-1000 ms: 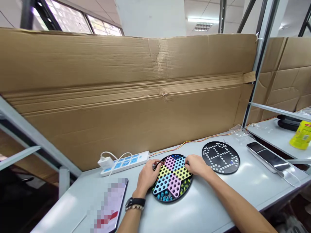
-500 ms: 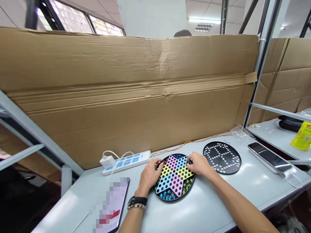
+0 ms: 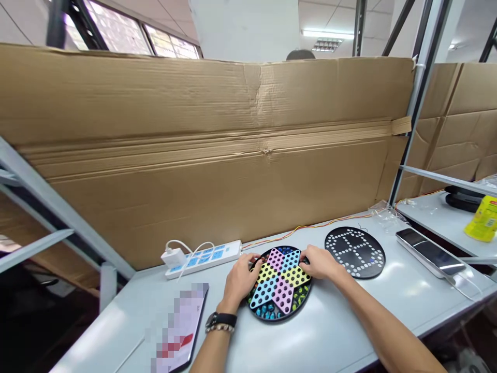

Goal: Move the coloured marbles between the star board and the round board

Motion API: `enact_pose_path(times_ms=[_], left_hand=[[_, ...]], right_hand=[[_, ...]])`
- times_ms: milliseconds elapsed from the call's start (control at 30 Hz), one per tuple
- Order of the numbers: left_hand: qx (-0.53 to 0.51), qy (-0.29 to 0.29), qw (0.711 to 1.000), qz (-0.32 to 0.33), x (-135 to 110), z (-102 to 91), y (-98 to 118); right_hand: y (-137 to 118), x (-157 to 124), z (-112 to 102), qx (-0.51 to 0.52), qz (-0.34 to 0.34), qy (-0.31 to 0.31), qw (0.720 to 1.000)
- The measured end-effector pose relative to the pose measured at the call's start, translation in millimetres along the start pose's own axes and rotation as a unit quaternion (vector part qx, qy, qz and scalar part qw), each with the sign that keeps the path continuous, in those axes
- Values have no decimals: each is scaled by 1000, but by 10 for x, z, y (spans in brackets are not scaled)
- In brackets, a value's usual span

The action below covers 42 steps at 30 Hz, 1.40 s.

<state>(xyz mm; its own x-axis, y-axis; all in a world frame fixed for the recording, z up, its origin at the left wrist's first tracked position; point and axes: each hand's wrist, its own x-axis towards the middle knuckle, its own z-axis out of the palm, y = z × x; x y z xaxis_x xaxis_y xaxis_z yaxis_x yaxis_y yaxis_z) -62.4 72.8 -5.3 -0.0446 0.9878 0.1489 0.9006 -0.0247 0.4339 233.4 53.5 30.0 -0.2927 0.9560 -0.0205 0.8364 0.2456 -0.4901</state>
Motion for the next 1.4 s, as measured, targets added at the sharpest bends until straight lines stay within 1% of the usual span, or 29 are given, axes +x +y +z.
enact_pose_path(times_ms=[167, 333, 400, 533, 667, 767, 1133, 1400], left_hand=[[1, 5, 1000, -1, -2, 7, -5], [-1, 10, 1000, 4, 7, 15, -24], [-1, 10, 1000, 5, 12, 22, -36], [-4, 10, 1000, 8, 24, 46, -62], [-4, 13, 1000, 8, 37, 70, -81], [-5, 13, 1000, 12, 44, 79, -92], [-5, 28, 999, 18, 57, 108, -130], [-4, 31, 999, 12, 60, 103, -136]], right_hand=[[28, 41, -17, 3, 8, -43, 999], [154, 106, 24, 83, 4, -52, 995], [189, 114, 53, 95, 5, -45, 994], [172, 101, 128, 56, -10, -11, 998], [111, 87, 204, -11, 4, 20, 1000], [101, 92, 235, -28, 5, 37, 999], [115, 126, 269, -73, 25, 37, 996], [62, 129, 291, -72, 70, 57, 993]])
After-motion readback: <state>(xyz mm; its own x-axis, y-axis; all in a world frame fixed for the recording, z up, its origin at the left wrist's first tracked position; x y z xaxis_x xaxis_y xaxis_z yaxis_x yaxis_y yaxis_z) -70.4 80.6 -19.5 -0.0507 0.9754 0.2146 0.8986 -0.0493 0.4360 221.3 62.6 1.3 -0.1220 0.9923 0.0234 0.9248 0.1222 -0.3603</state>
